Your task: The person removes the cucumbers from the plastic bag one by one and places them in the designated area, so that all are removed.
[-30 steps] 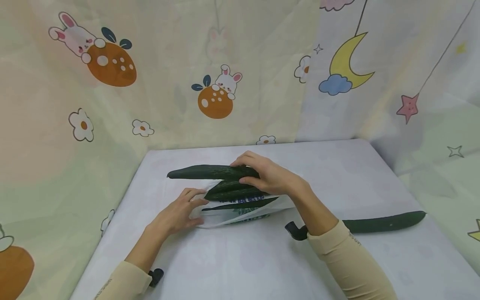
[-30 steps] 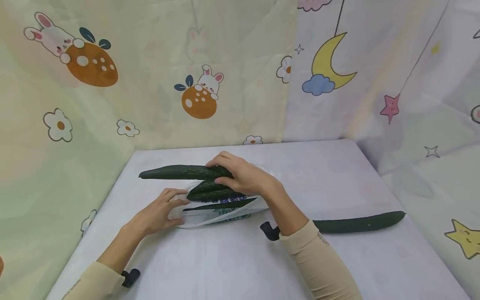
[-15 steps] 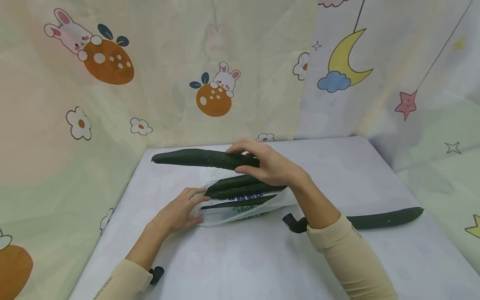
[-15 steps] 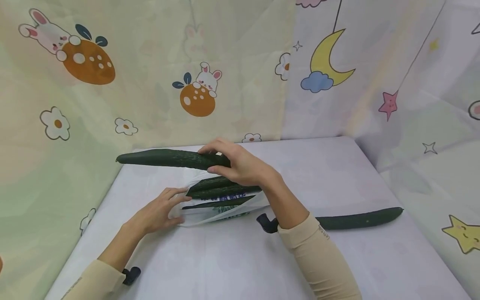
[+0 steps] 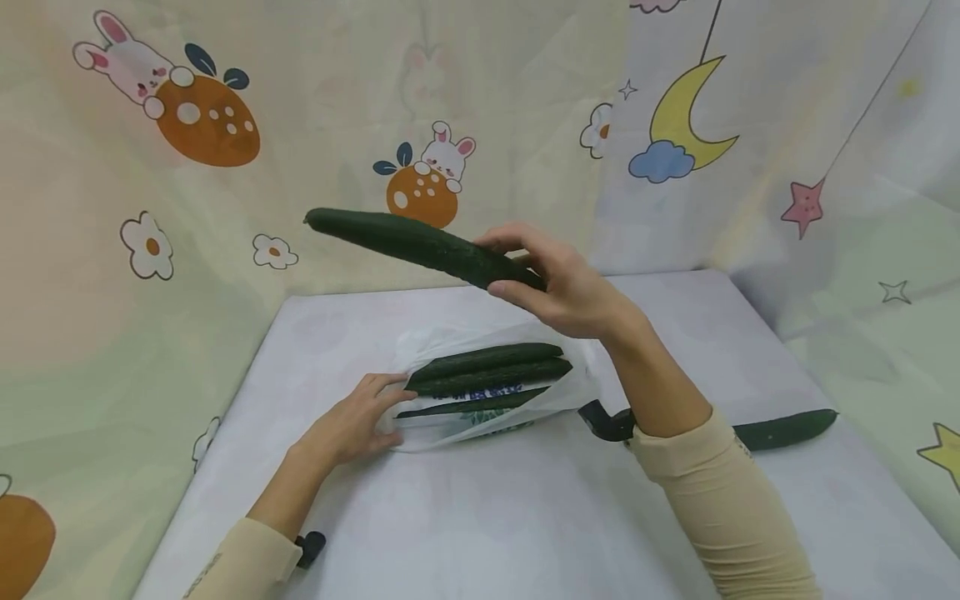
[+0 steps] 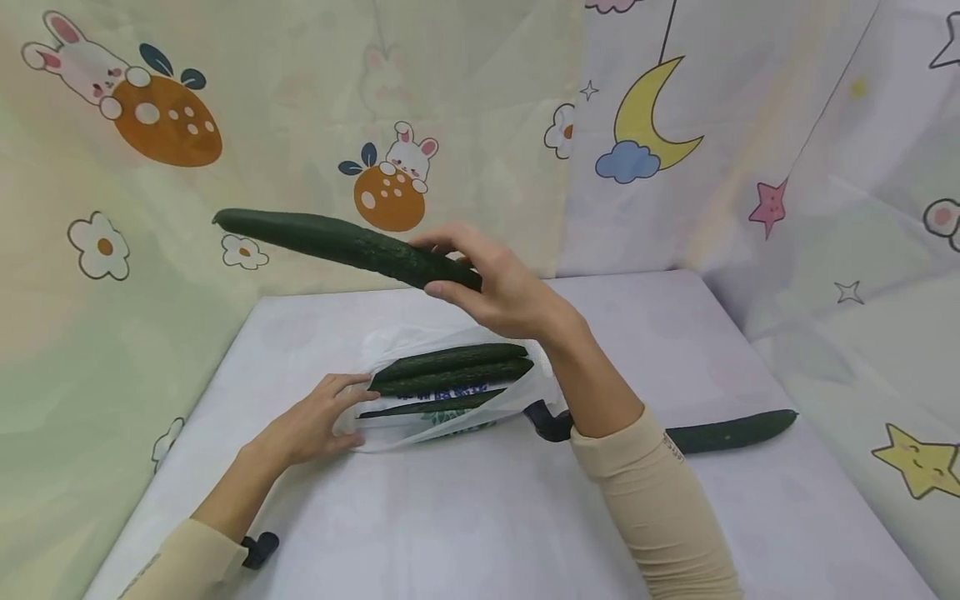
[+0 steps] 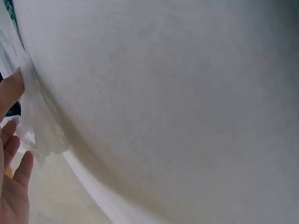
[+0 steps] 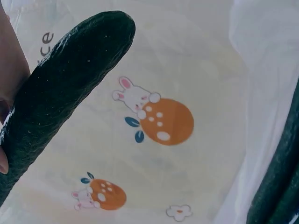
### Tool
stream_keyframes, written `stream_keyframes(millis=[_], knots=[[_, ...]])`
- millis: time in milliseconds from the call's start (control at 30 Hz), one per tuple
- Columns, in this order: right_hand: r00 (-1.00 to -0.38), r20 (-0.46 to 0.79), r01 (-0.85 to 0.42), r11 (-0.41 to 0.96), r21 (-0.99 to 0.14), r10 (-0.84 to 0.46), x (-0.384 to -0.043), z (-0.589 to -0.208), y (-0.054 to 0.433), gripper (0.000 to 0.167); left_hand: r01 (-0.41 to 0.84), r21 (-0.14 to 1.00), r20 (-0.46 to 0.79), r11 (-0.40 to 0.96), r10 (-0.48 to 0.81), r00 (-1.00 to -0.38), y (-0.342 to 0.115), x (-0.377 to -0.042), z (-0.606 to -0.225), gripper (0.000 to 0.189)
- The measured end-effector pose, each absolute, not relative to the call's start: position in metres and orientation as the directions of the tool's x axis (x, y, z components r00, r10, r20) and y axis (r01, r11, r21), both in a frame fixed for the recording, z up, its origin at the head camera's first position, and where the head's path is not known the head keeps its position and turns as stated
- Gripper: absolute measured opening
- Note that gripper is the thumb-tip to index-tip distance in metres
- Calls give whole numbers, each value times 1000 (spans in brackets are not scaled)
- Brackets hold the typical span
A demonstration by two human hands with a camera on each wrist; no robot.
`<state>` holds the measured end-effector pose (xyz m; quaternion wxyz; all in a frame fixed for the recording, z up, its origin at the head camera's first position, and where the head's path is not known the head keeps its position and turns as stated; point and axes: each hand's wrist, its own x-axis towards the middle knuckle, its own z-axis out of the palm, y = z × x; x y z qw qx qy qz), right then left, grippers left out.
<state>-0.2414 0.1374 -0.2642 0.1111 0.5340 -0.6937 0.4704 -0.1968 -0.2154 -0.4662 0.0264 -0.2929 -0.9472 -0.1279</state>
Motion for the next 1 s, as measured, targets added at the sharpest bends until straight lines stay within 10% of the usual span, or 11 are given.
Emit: stream_keyframes(millis=[333, 1000], knots=[[-442, 735, -867, 35, -497, -515, -245, -246, 182, 55, 555, 245, 107, 795, 547, -830, -216, -196, -461, 67], [-785, 467, -617, 447, -648, -408, -257, -342, 291, 53, 517, 233, 113, 823, 506, -855, -218, -194, -462, 93]])
